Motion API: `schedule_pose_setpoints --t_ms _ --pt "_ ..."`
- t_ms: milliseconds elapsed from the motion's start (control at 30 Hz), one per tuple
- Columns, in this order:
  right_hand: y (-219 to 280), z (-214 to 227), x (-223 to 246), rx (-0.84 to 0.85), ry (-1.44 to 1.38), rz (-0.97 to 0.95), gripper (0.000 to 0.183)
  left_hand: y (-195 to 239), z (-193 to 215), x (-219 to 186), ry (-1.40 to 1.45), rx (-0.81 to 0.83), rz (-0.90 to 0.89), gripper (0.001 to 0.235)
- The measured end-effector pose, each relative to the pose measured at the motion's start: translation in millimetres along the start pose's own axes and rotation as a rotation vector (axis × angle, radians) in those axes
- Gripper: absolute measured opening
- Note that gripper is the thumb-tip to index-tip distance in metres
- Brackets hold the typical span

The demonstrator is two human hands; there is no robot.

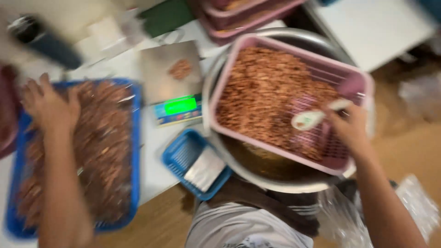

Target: The person scoops peanuts from a pink basket into small plastic bags using a spoon, weighs each bag on a digital scale, and places the filled bags into a blue tray. The process is repeated continuously throughout the clip.

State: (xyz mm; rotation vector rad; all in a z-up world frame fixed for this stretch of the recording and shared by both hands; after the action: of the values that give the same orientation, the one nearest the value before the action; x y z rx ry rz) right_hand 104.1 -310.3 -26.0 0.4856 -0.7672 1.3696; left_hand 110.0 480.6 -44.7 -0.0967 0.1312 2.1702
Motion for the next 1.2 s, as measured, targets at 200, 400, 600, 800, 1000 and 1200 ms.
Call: schedule_pose_setpoints --t_ms 200,400,600,800,1000,1200 --pt "-57 -9 26 -0.260 0.390 0.516 0.005 244 -68 -167 -0.170 -0.476 -1.038 0.041" --pt "-40 -75 73 -0.115 0.449 0.557 0.016 266 -174 -167 -0.075 0.455 -0.487 0.045" --pt "-14 -104 71 0.149 0.118 0.243 0.012 260 -109 -175 0.152 0.233 -0.605 0.027" --pt "13 -119 35 0.377 -0.264 -0.501 0.013 257 -85 -209 1.104 0.694 -0.174 0.019" --pt "7 -85 61 0.197 -0.916 -0.452 0.019 265 -112 -289 1.396 0.925 -0.162 0.016" --pt "0 -17 142 0.078 -0.820 -0.090 0.017 257 -88 -353 1.316 0.765 -0.457 0.028"
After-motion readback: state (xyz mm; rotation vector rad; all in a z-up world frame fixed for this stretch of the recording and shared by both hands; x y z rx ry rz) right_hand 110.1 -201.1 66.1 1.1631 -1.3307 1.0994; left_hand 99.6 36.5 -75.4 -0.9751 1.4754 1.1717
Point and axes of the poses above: each hand's wrist, its own y-axis away from the middle knuckle, its own z-axis out of the back of the hand, x = y × z, the point moved 9 cm from there along -y, towards the middle knuckle, and after that the axes turned 9 degrees about -y, right-handed, at the moved point
